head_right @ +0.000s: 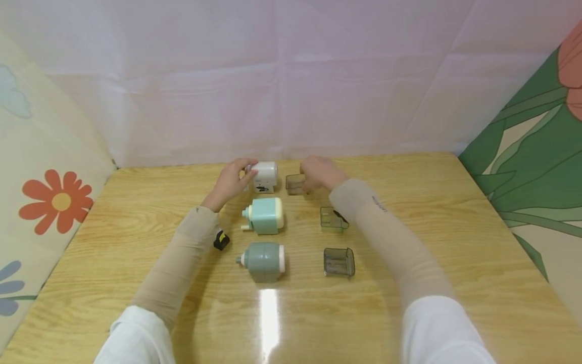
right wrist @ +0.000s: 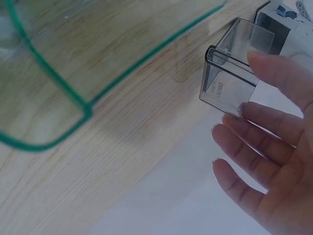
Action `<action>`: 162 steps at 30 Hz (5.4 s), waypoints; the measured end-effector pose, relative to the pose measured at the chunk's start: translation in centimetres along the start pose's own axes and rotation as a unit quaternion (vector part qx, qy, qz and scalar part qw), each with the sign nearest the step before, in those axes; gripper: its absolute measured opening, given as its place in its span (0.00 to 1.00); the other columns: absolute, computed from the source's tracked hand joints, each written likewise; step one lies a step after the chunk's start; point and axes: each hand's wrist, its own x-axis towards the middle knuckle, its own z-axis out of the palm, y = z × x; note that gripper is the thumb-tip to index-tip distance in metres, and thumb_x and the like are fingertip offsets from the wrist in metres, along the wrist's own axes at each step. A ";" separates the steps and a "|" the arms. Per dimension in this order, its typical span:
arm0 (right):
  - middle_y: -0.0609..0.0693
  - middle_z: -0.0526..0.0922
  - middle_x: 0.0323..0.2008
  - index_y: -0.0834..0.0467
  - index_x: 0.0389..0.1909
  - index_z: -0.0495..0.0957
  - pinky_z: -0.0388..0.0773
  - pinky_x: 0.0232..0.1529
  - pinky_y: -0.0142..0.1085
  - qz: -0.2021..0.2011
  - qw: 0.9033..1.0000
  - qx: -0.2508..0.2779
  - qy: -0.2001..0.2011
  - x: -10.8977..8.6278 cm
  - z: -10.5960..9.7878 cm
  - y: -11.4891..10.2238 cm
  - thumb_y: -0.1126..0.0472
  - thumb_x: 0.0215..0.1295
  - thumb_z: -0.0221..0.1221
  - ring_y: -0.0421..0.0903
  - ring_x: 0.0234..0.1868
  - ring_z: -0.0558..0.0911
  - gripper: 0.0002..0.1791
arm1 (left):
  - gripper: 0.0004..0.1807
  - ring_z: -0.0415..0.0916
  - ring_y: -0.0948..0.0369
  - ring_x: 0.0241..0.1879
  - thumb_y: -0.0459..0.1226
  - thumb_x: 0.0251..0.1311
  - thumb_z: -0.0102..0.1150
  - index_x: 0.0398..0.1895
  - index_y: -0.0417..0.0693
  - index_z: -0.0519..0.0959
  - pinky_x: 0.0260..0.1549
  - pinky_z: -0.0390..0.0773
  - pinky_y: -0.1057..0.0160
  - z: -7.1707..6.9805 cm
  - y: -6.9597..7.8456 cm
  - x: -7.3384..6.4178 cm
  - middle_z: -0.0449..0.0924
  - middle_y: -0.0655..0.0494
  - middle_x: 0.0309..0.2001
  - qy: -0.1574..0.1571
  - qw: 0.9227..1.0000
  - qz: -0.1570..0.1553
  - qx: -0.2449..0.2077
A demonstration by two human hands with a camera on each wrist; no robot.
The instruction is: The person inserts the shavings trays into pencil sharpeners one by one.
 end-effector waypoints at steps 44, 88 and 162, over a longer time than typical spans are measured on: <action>0.64 0.75 0.50 0.70 0.50 0.73 0.69 0.53 0.49 -0.010 1.000 -0.006 0.011 1.7 0.1 -2.3 0.60 0.50 0.66 0.60 0.52 0.73 0.27 | 0.21 0.71 0.57 0.42 0.43 0.64 0.49 0.57 0.45 0.71 0.43 0.73 0.60 0.0 -0.1 0.0 0.74 0.49 0.48 0.006 1.000 -0.004 0.000; 0.64 0.76 0.46 0.71 0.49 0.72 0.72 0.49 0.48 -0.010 0.999 0.041 0.026 2.3 0.7 -1.8 0.62 0.51 0.65 0.57 0.47 0.75 0.26 | 0.20 0.71 0.57 0.42 0.43 0.64 0.49 0.57 0.45 0.71 0.44 0.73 0.59 0.1 0.0 0.0 0.74 0.49 0.49 0.003 1.000 -0.005 -0.002; 0.60 0.76 0.49 0.66 0.51 0.72 0.68 0.54 0.48 -0.012 0.995 0.089 0.048 3.8 1.3 -2.9 0.63 0.45 0.69 0.56 0.50 0.73 0.31 | 0.20 0.71 0.55 0.45 0.41 0.64 0.50 0.57 0.43 0.71 0.47 0.72 0.58 0.1 -0.2 0.0 0.73 0.47 0.52 0.014 1.000 0.010 -0.001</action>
